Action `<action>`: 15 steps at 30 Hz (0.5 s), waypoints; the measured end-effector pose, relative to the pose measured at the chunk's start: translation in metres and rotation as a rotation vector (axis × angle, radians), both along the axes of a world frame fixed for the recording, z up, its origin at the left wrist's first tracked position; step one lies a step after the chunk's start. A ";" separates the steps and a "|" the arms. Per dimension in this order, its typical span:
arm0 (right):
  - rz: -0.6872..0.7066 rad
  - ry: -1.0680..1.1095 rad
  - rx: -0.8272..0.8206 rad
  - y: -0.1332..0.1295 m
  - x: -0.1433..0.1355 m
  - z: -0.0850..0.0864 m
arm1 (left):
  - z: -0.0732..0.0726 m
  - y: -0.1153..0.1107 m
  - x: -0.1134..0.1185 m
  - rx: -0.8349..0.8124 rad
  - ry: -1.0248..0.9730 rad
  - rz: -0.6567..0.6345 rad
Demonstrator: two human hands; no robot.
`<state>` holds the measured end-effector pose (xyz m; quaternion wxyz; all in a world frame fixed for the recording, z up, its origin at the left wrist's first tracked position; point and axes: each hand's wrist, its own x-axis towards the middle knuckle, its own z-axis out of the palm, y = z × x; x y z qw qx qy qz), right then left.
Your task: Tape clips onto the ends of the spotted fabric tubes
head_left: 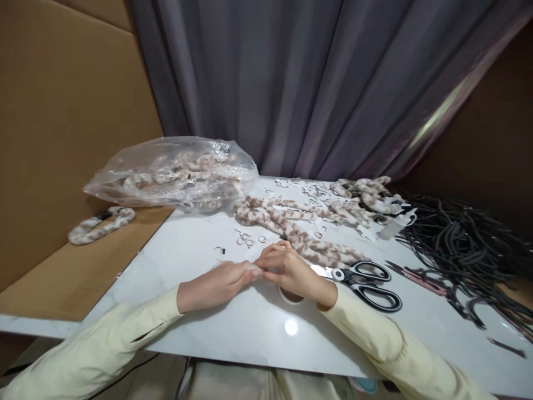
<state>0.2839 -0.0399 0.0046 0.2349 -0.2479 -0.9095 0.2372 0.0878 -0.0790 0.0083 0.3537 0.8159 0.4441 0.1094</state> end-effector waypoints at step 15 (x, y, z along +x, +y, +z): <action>-0.014 -0.054 0.135 0.003 0.003 -0.005 | -0.011 -0.002 0.005 0.524 0.165 0.008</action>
